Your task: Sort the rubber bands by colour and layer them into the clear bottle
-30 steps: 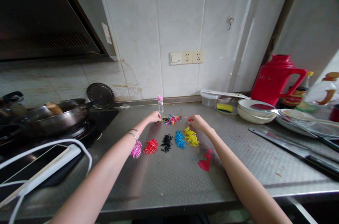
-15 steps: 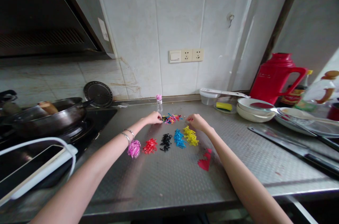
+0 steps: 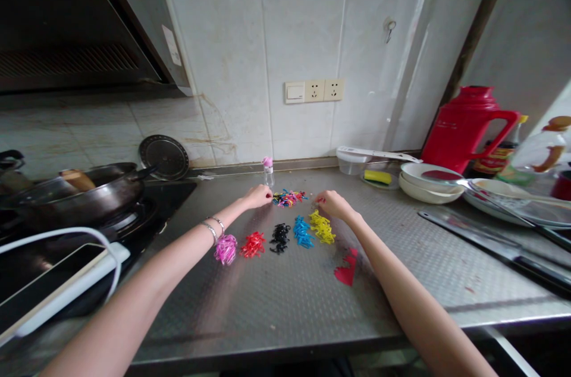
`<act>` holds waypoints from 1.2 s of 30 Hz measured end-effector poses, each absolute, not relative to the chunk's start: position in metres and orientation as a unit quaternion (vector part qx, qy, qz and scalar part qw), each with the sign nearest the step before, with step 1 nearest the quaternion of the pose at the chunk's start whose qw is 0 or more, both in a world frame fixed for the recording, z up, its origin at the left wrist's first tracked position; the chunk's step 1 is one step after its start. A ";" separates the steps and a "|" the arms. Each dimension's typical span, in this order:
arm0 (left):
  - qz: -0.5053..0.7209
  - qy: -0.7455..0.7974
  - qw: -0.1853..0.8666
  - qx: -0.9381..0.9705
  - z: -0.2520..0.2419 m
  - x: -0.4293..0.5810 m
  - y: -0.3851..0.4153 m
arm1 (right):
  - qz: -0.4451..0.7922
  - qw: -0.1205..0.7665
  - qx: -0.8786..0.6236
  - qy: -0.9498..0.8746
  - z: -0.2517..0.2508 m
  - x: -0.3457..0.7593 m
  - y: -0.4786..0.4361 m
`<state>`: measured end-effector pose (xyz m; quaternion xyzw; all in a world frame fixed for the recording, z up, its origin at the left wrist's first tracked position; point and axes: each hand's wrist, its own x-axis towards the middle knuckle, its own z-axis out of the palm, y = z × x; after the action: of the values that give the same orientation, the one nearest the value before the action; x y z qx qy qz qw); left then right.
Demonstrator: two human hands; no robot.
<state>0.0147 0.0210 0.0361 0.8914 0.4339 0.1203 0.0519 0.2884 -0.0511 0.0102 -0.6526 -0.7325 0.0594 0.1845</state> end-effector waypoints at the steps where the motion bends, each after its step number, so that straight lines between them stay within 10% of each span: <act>1: 0.122 0.427 0.049 0.895 0.037 0.014 0.022 | 0.057 0.183 -0.653 -0.732 0.010 0.288 -0.051; 36: 0.221 0.262 0.075 0.936 0.032 0.066 -0.035 | 0.056 0.208 -0.629 -0.747 0.020 0.289 -0.043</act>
<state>0.0659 -0.0348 0.0317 0.9363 0.2621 0.2213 0.0749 0.2888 -0.0433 0.0196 -0.6289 -0.7470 0.0559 0.2084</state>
